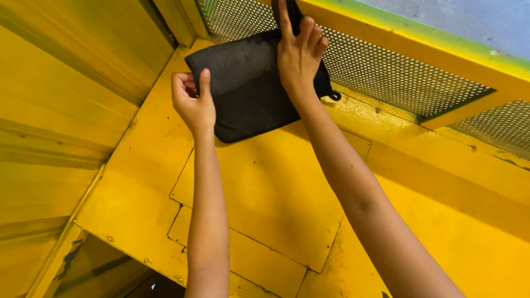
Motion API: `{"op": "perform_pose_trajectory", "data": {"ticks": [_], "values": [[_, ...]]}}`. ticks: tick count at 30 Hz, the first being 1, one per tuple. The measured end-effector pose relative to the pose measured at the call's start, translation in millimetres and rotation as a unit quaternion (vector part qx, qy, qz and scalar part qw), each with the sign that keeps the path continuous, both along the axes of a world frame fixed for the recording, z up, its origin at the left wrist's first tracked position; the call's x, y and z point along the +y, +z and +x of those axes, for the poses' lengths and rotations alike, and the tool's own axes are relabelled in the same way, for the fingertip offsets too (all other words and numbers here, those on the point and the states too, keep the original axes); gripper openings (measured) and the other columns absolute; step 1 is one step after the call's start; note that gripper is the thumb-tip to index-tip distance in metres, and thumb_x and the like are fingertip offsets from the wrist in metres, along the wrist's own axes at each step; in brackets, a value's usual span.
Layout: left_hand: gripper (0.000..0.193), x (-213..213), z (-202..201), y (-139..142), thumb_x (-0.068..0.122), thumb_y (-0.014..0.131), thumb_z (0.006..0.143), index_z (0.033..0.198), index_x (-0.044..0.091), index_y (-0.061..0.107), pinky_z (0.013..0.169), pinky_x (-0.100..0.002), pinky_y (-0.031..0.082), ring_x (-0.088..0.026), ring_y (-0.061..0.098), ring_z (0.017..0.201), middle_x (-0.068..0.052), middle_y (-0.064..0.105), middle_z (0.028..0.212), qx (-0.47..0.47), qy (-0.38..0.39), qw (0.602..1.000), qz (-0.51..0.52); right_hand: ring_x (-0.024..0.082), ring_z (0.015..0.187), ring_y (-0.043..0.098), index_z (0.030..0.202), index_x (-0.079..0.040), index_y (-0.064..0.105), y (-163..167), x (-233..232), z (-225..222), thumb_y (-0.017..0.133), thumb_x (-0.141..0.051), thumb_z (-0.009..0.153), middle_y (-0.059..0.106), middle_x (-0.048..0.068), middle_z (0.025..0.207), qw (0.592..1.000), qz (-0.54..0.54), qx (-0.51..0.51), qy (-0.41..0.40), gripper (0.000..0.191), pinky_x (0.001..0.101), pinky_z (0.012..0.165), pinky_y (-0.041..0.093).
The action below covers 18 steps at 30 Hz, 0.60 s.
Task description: The person repeatedly wipes a black fabric bag on a yellow workbench using a cloth and a spray bottle. They spray the bag and wipe it multiple times, occasionally lifting and repositioning the bag to access different areas.
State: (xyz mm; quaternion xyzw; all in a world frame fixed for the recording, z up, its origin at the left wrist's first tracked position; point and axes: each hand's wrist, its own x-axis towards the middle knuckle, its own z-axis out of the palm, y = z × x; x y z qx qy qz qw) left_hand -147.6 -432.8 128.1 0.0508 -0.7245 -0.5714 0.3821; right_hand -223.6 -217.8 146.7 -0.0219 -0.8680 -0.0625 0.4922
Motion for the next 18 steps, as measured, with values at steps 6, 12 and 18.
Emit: {"op": "perform_pose_trajectory", "data": {"ticks": [6,12,18], "values": [[0.037,80,16,13,0.03,0.083,0.094,0.09,0.005,0.056,0.066,-0.028,0.04,-0.012,0.04,0.071,0.002,0.047,0.075,-0.004,-0.064,0.998,-0.005,0.032,0.106,0.039,0.166,-0.038,0.027,-17,87,47,0.066,-0.019,0.096,0.042,0.013,0.114,0.996,-0.073,-0.053,-0.019,0.082,0.045,0.094,0.027],[0.038,144,30,23,0.031,0.083,0.094,0.089,0.005,0.055,0.065,-0.029,0.043,-0.013,0.043,0.069,0.001,0.052,0.075,0.014,-0.122,0.992,-0.027,0.032,0.107,0.039,0.166,-0.041,0.029,-19,162,91,0.064,-0.021,0.1,0.041,0.014,0.113,0.995,-0.073,-0.046,-0.051,0.078,0.0445,0.095,0.027],[0.036,202,45,31,0.027,0.084,0.092,0.089,0.005,0.056,0.062,-0.029,0.045,-0.012,0.045,0.065,0.001,0.051,0.071,-0.002,-0.179,0.983,-0.041,0.033,0.103,0.039,0.165,-0.042,0.031,-22,226,131,0.065,-0.025,0.1,0.041,0.013,0.109,0.984,-0.117,-0.086,-0.101,0.075,0.0457,0.092,0.027]]}}
